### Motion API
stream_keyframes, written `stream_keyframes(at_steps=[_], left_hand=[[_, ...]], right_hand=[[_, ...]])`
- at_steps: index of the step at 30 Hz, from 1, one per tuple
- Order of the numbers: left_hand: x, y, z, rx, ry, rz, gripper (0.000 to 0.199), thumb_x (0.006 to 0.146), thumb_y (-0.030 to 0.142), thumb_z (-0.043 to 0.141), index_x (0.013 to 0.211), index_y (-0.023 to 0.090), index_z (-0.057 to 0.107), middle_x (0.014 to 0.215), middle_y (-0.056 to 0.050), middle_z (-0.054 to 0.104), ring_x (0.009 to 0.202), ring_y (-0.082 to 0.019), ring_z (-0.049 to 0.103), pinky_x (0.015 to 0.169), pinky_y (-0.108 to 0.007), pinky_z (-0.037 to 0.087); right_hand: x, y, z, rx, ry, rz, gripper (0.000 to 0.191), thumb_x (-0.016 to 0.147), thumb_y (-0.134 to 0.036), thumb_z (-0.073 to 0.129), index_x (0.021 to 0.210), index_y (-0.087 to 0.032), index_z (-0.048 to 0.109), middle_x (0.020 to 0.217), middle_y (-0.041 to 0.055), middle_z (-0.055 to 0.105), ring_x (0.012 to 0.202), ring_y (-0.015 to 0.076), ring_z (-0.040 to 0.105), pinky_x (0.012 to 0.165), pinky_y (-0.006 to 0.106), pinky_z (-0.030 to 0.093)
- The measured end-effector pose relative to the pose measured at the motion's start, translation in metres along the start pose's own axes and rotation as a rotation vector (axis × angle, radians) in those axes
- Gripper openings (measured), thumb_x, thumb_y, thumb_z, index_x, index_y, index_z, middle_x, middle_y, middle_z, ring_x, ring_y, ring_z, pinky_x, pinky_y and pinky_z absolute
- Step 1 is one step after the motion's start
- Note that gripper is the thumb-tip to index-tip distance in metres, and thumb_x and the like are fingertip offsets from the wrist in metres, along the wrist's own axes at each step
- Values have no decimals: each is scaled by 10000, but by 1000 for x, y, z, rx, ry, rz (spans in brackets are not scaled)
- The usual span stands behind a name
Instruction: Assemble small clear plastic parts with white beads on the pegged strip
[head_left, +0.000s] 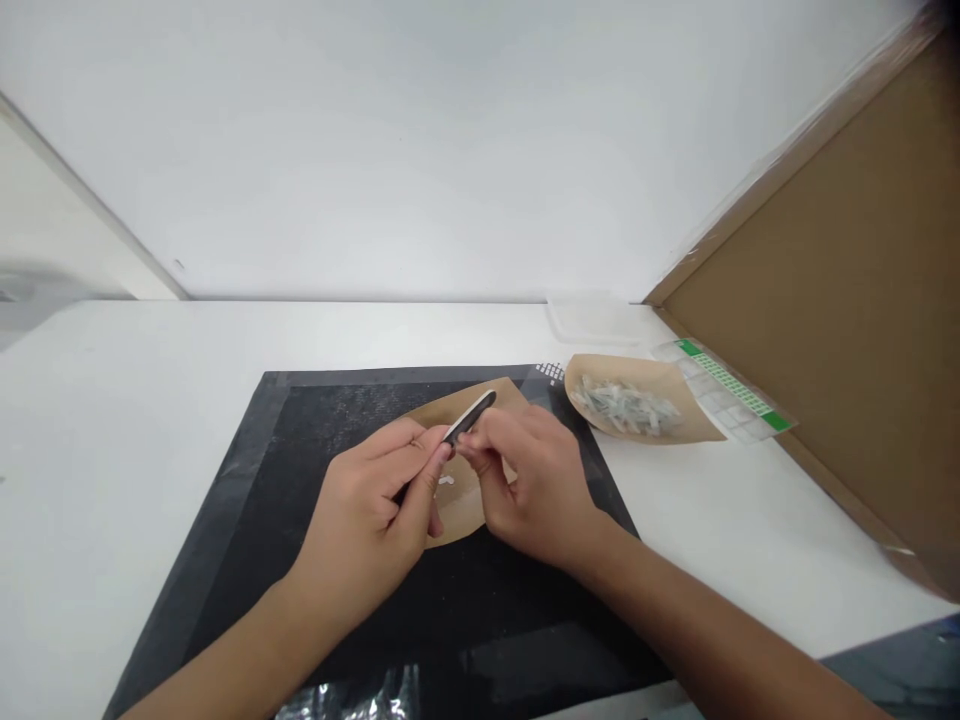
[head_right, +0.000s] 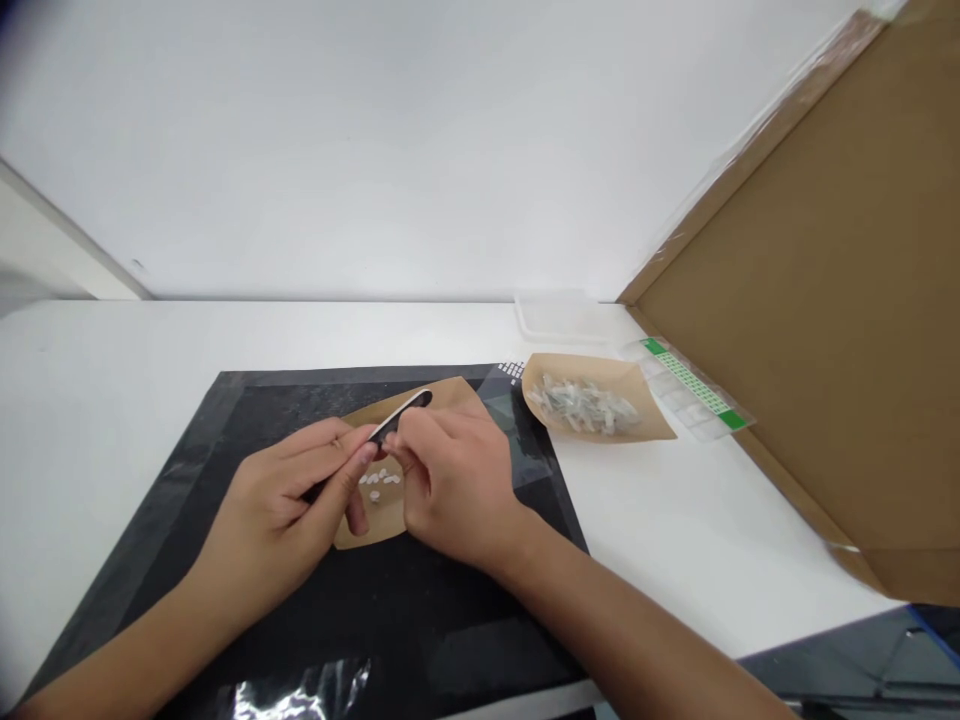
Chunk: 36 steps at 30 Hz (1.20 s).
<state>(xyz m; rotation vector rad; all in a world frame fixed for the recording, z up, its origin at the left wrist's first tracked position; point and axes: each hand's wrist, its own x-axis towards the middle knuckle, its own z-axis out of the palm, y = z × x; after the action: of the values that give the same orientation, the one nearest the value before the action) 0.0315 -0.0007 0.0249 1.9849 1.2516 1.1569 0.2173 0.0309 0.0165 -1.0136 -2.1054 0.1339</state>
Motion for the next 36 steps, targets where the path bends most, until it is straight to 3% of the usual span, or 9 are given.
stream_keyframes(at_steps=[3,8,10,14,19,25,31,36], left_hand=[[1,0,-1,8,11,-22,484,1059,233,547,593,203,673,738,-12,664,681,-121,658,667,-258,523],[2,0,-2,-5,28,-69,473,1051,238,561,592,199,665,736,-9,687,701,-122,669,696,-259,531],[2,0,-2,-12,43,-85,394,1046,239,570,684,206,723,722,-2,686,690,-126,664,683,-259,528],[0,-1,-3,-14,54,-107,246,1045,245,572,1054,236,818,708,11,682,653,-132,648,630,-252,510],[-1,-1,-2,-9,39,-95,252,1048,248,577,1134,265,813,711,21,676,630,-115,631,590,-235,480],[-1,0,-1,-14,35,-100,290,1047,254,577,880,240,813,769,10,711,630,-99,631,582,-231,468],[-2,1,0,-42,-17,-133,262,1056,272,572,948,269,810,723,33,709,658,-109,640,608,-242,459],[-1,2,-4,-168,-159,-181,266,1067,289,552,1239,302,754,655,55,724,683,-139,678,638,-252,478]], right_hand=[[0,2,-1,38,2,5,249,1009,-179,590,779,-224,507,681,-38,607,602,129,481,638,336,337],[0,8,0,284,11,90,92,1000,-196,655,922,-229,617,840,-12,693,756,139,634,719,311,493],[-3,9,1,391,25,176,70,989,-232,690,947,-233,634,859,-1,687,779,149,662,721,313,538],[-5,8,4,685,16,388,143,983,-315,726,952,-233,613,863,3,694,747,145,687,678,299,589],[0,7,2,880,12,438,134,981,-334,730,1030,-230,661,749,-28,662,681,131,681,647,276,608],[-2,10,4,867,50,437,76,972,-296,741,978,-225,714,795,-16,669,691,129,705,642,276,614],[-9,15,8,589,87,371,85,1003,-293,691,956,-223,678,801,0,670,671,140,685,617,287,573],[-9,15,4,277,141,226,113,1006,-212,644,898,-228,613,791,-1,641,697,144,640,635,298,514]])
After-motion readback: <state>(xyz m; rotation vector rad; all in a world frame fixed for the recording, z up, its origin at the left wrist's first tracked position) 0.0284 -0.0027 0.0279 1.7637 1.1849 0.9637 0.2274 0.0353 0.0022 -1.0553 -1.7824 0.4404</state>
